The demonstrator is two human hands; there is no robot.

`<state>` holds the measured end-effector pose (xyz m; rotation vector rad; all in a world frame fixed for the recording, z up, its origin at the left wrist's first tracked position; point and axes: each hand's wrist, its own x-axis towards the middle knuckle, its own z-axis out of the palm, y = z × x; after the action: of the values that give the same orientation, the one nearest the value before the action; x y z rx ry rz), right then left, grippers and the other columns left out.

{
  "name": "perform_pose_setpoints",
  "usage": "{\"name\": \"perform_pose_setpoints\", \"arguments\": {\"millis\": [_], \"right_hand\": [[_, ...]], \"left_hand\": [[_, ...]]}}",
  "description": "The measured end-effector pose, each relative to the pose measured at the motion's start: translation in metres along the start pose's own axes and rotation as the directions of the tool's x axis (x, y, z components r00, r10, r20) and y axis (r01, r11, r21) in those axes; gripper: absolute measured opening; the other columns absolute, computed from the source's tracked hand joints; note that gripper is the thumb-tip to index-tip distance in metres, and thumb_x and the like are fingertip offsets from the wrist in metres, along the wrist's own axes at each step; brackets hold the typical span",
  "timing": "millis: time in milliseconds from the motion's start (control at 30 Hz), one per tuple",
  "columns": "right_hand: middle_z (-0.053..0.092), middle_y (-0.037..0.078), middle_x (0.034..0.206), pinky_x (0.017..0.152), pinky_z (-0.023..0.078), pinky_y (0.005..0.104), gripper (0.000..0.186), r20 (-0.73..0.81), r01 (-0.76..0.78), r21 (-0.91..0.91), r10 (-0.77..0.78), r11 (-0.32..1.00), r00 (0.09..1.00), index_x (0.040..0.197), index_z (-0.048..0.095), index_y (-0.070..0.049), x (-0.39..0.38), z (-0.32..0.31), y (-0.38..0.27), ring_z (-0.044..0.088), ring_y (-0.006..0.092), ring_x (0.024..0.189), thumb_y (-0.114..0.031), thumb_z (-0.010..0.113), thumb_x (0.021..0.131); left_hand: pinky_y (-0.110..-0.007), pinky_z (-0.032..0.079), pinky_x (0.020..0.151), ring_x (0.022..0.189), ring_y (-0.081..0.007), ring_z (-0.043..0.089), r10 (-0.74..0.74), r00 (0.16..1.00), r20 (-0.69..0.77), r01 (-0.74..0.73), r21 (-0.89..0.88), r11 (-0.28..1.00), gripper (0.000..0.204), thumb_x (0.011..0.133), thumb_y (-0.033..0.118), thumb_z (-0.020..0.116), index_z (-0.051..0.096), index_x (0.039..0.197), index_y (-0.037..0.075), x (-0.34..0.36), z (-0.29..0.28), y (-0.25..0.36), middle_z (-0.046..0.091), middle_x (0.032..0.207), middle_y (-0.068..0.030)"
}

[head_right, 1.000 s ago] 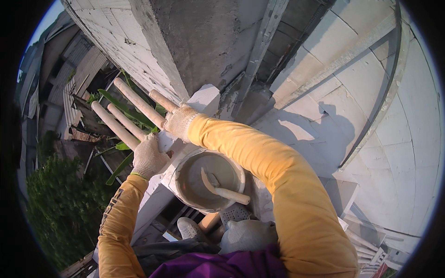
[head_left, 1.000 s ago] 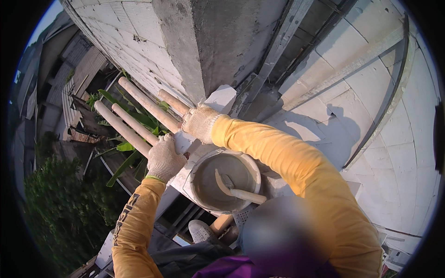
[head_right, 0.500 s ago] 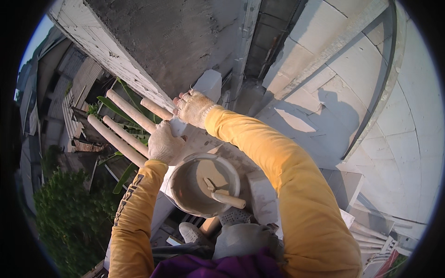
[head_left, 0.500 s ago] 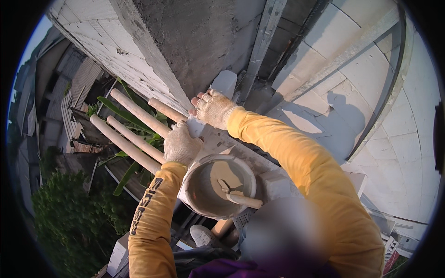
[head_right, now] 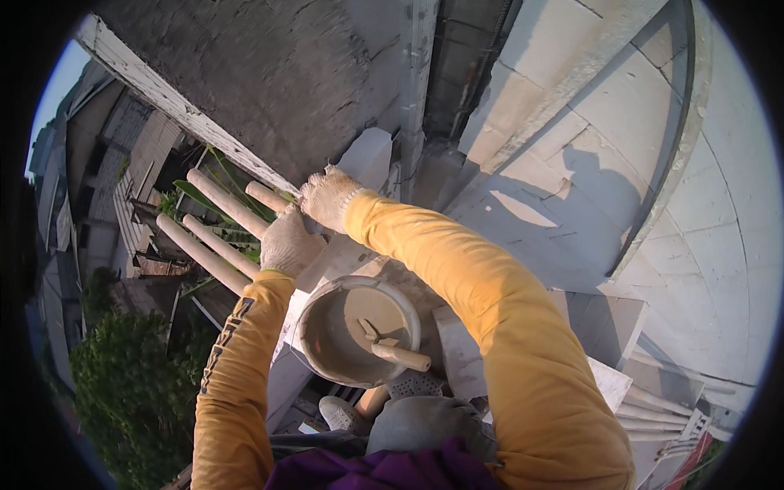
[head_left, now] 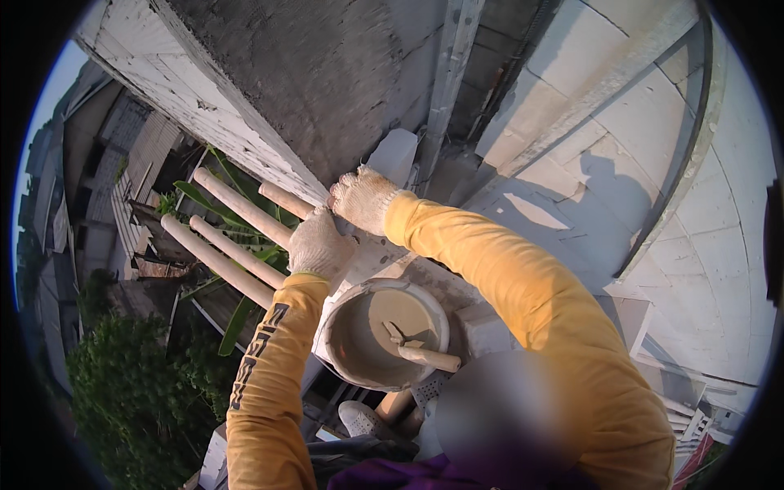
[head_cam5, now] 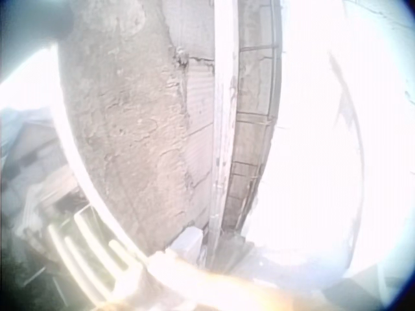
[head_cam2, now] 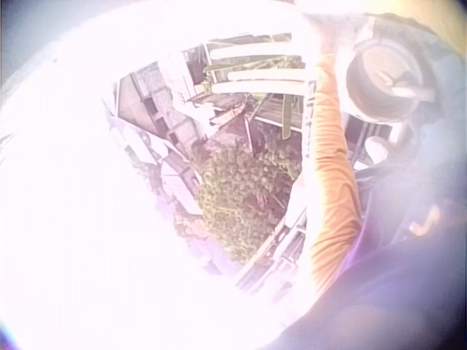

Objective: The person applies mortar to a brick using a trowel and then places the brick onto a wall structure, pressing it into place.

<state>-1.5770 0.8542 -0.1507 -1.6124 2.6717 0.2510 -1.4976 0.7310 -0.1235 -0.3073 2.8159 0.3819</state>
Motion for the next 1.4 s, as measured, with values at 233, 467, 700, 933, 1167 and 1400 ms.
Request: {"name": "perform_pose_setpoints", "arguments": {"millis": [233, 467, 700, 933, 1167, 1400], "right_hand": [[0.060, 0.004, 0.129, 0.098, 0.046, 0.0431, 0.052, 0.092, -0.017, 0.023, 0.015, 1.000, 0.996, 0.134, 0.057, -0.012, -0.008, -0.001, 0.015, 0.057, 0.0229, 0.122, -0.023, 0.072, 0.085], [0.060, 0.007, 0.129, 0.100, 0.047, 0.0436, 0.067, 0.142, 0.016, 0.012, -0.017, 1.000, 0.990, 0.136, 0.054, -0.009, 0.004, -0.005, 0.026, 0.057, 0.0254, 0.123, -0.028, 0.081, 0.077], [0.061, 0.009, 0.129, 0.102, 0.046, 0.0439, 0.060, 0.132, -0.031, -0.014, 0.033, 0.999, 0.991, 0.131, 0.058, -0.009, -0.002, -0.009, 0.039, 0.058, 0.0273, 0.122, -0.023, 0.080, 0.077], [0.059, 0.009, 0.134, 0.111, 0.039, 0.0433, 0.055, 0.186, -0.077, -0.098, 0.094, 0.992, 0.978, 0.135, 0.057, -0.012, 0.000, 0.000, 0.065, 0.053, 0.0274, 0.128, -0.019, 0.073, 0.082], [0.060, 0.007, 0.130, 0.111, 0.038, 0.0433, 0.052, 0.115, -0.155, -0.136, 0.171, 0.979, 0.979, 0.133, 0.059, -0.012, -0.012, 0.021, 0.086, 0.053, 0.0259, 0.127, -0.020, 0.072, 0.083], [0.061, 0.017, 0.130, 0.100, 0.048, 0.0478, 0.050, 0.115, -0.639, 0.431, 0.664, 0.637, 0.739, 0.124, 0.063, -0.003, -0.042, 0.003, 0.067, 0.059, 0.0334, 0.121, -0.032, 0.074, 0.085]], "left_hand": [[-0.041, 0.052, 0.095, 0.114, -0.0373, 0.064, -0.084, 0.996, 0.026, 0.088, -0.204, 0.975, 0.110, 0.072, 0.056, 0.084, 0.036, 0.142, -0.014, -0.042, -0.017, -0.030, 0.061, 0.123, -0.0313], [-0.042, 0.050, 0.098, 0.117, -0.0385, 0.061, -0.064, 0.998, -0.001, 0.057, -0.450, 0.891, 0.097, 0.073, 0.041, 0.086, 0.036, 0.142, -0.004, -0.059, 0.011, -0.061, 0.060, 0.124, -0.0288], [-0.045, 0.054, 0.087, 0.102, -0.0396, 0.068, -0.138, 0.990, -0.003, 0.127, -0.385, 0.914, 0.069, 0.076, 0.034, 0.083, 0.049, 0.124, -0.002, -0.041, 0.013, -0.047, 0.068, 0.107, -0.0237], [-0.042, 0.054, 0.081, 0.092, -0.0353, 0.069, -0.115, 0.985, -0.132, 0.049, -0.425, 0.904, 0.068, 0.075, 0.034, 0.084, 0.048, 0.118, -0.004, -0.005, 0.056, -0.040, 0.067, 0.097, -0.0223], [-0.042, 0.052, 0.084, 0.096, -0.0368, 0.068, -0.094, 0.986, -0.135, 0.019, -0.474, 0.881, 0.071, 0.076, 0.036, 0.083, 0.047, 0.119, -0.007, 0.024, 0.077, -0.020, 0.066, 0.100, -0.0249], [-0.044, 0.053, 0.090, 0.105, -0.0423, 0.066, -0.113, 0.992, -0.064, 0.070, -0.465, 0.882, 0.077, 0.075, 0.035, 0.083, 0.045, 0.126, -0.009, 0.023, 0.072, -0.027, 0.065, 0.111, -0.0316]]}}
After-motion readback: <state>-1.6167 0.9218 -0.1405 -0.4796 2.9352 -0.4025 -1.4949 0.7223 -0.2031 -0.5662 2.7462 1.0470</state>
